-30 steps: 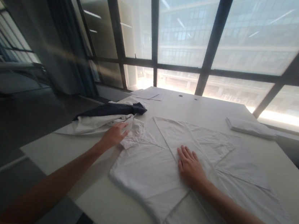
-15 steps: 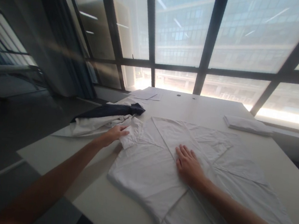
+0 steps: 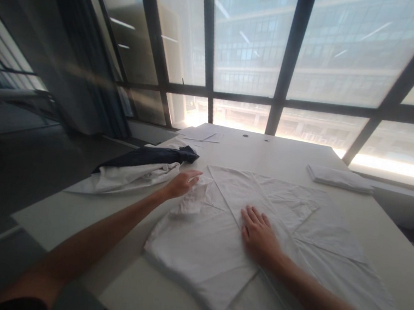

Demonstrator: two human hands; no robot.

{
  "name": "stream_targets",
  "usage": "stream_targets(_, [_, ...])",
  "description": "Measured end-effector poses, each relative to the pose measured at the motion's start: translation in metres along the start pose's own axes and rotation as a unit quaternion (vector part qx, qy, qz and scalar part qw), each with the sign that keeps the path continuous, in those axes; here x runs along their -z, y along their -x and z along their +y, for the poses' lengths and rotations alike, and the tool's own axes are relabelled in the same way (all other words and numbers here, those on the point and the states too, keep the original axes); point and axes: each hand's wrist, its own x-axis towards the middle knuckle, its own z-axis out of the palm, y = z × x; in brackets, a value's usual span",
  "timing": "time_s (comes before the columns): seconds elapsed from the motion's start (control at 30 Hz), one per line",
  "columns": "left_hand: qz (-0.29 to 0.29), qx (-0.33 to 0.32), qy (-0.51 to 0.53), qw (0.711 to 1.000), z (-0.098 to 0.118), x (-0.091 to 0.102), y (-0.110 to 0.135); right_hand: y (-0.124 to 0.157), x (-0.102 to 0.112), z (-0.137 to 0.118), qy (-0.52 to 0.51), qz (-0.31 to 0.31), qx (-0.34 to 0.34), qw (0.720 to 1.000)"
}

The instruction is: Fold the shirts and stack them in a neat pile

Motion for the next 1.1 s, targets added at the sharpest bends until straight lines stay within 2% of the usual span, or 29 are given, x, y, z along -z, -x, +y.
stream_targets(0.07, [-0.060,-0.033,-0.070,0.995,-0.006,-0.014,0.008,0.000,-0.001,0.000,-0.003,0.000,0.001,1.000])
stream_targets(0.13, [-0.117,-0.039,-0.120,0.985,-0.008,-0.027,0.018,0.000,-0.002,0.001,-0.004,0.003,0.001,1.000])
stream_targets(0.23, [-0.158,-0.042,-0.189,0.968,-0.006,-0.037,0.029,0.000,-0.003,0.001,0.000,0.008,0.003,1.000])
stream_targets(0.37, [-0.156,-0.099,-0.209,0.960,0.001,-0.032,0.031,0.000,-0.001,0.001,0.005,0.003,0.005,1.000])
stream_targets(0.47, [-0.193,-0.151,-0.189,0.951,0.008,-0.026,0.034,-0.001,0.001,0.000,0.009,-0.001,0.004,1.000])
stream_targets(0.57, [-0.226,-0.171,-0.169,0.944,0.012,-0.022,0.040,0.000,-0.001,0.001,0.015,-0.006,0.002,1.000])
stream_targets(0.73, [-0.232,-0.203,-0.144,0.940,0.013,-0.019,0.045,-0.007,0.000,0.000,0.004,-0.021,-0.006,1.000])
stream_targets(0.8, [-0.236,-0.221,-0.129,0.938,0.015,-0.017,0.046,-0.020,0.007,-0.008,-0.017,-0.009,0.007,1.000])
stream_targets(0.9, [-0.245,-0.245,-0.101,0.933,0.021,-0.014,0.048,-0.056,0.020,-0.032,-0.068,-0.003,0.089,0.994])
stream_targets(1.0, [-0.232,-0.261,-0.078,0.934,0.025,-0.012,0.051,-0.107,0.022,-0.064,-0.121,-0.043,0.196,0.972])
stream_targets(1.1, [-0.211,-0.254,-0.066,0.942,0.025,-0.013,0.054,-0.158,0.010,-0.091,-0.133,-0.098,0.281,0.945])
